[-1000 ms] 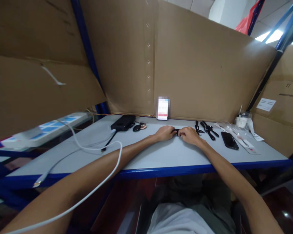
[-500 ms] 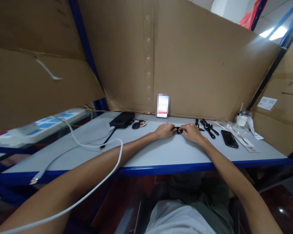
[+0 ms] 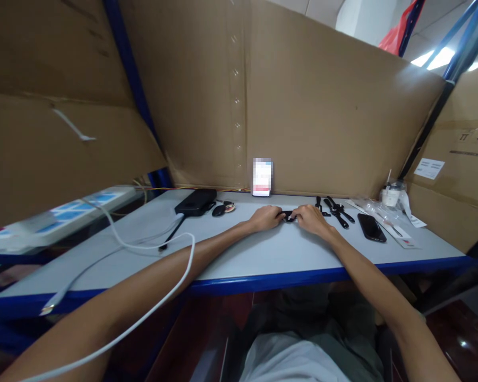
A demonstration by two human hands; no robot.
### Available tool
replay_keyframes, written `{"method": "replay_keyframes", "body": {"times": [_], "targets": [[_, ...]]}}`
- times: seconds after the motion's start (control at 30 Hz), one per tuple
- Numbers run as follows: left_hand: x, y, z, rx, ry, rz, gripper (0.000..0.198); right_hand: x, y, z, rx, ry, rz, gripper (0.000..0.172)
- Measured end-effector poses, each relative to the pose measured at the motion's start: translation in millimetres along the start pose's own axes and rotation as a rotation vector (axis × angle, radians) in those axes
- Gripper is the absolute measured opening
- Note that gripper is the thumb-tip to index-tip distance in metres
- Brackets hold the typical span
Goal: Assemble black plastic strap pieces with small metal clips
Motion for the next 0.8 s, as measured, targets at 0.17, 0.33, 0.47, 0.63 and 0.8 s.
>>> {"method": "replay_keyframes", "body": {"times": [0.17, 0.33, 0.47, 0.63, 0.8], "targets": [[-0.5, 0.3, -0.6, -0.004, -0.01, -0.009, 0.043, 2.8, -0.5, -1.1, 0.02, 0.068, 0.015, 0.044], [-1.2, 1.1, -1.5, -0.005, -0.016, -0.009, 0.043, 1.8, 1.8, -1.5, -0.022, 0.001, -0.032, 0.044], [-1.0, 0.6, -0.9, -0.02, -0.011, -0.025, 0.04, 3.2, -0.8, -1.0, 0.028, 0.044, -0.021, 0.043], [0.7, -1.3, 0.2, -0.022, 0.007, -0.016, 0.04, -3.4, -0.7, 1.1, -0.026, -0.031, -0.012, 0.042], [1.0, -2.1, 0.1, -0.026, 0.0, -0.02, 0.042, 4.7, -4.6, -0.8, -0.028, 0.02, 0.056, 0.027]]}}
Point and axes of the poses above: each hand's wrist, its own z-axis towards the middle knuckle, its own y-axis out of the back of the hand, x = y × z, the point moved 4 cm from there along z, towards the middle knuckle, and after that the axes turned 13 degrees about -y, right-handed, at the moved point
